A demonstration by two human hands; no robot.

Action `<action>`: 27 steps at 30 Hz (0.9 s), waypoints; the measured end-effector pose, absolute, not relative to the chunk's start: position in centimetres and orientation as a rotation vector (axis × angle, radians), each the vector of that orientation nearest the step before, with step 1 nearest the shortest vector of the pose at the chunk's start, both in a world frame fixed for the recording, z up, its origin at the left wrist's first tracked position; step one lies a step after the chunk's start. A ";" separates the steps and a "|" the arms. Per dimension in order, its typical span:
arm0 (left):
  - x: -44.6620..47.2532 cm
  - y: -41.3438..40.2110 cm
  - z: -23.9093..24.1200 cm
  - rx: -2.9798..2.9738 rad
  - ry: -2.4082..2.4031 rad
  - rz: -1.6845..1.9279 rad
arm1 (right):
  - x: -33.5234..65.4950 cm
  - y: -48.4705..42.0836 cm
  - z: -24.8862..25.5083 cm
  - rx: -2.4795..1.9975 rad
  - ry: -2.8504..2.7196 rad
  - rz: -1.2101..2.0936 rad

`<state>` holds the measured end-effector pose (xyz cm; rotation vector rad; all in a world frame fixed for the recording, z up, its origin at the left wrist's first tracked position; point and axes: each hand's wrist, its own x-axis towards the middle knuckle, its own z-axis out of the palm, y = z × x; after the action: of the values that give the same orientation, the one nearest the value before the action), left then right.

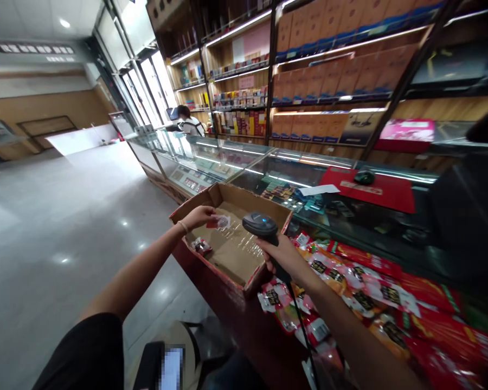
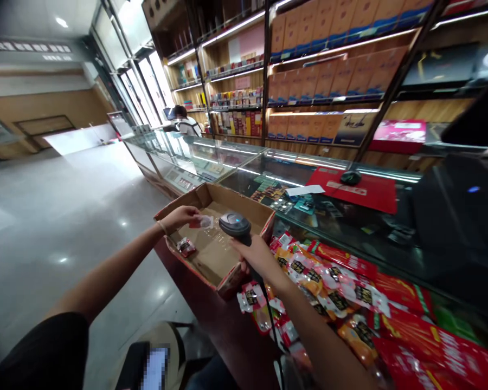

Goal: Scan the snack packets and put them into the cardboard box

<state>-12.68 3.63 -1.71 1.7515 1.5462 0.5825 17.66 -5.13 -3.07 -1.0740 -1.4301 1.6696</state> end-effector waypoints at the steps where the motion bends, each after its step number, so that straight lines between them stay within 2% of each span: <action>1: -11.6 3.0 -1.4 1.645 1.495 0.678 | 18.2 -5.9 -3.0 -1.081 -1.419 1.657; 7: -4.9 -0.4 -0.7 1.186 1.201 0.958 | 21.8 -10.8 -2.7 -1.195 -1.281 1.550; 19: 5.7 -4.4 -0.2 0.798 0.811 0.947 | 26.8 -18.2 -2.5 -1.329 -1.186 1.340; 27: 11.5 -8.0 -2.4 0.768 0.628 0.928 | 29.5 -21.4 -4.0 -1.473 -1.125 1.244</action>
<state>11.46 -8.01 -2.42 0.7685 0.6285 0.9279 29.54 -21.41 -4.04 -1.4733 -1.1253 1.2440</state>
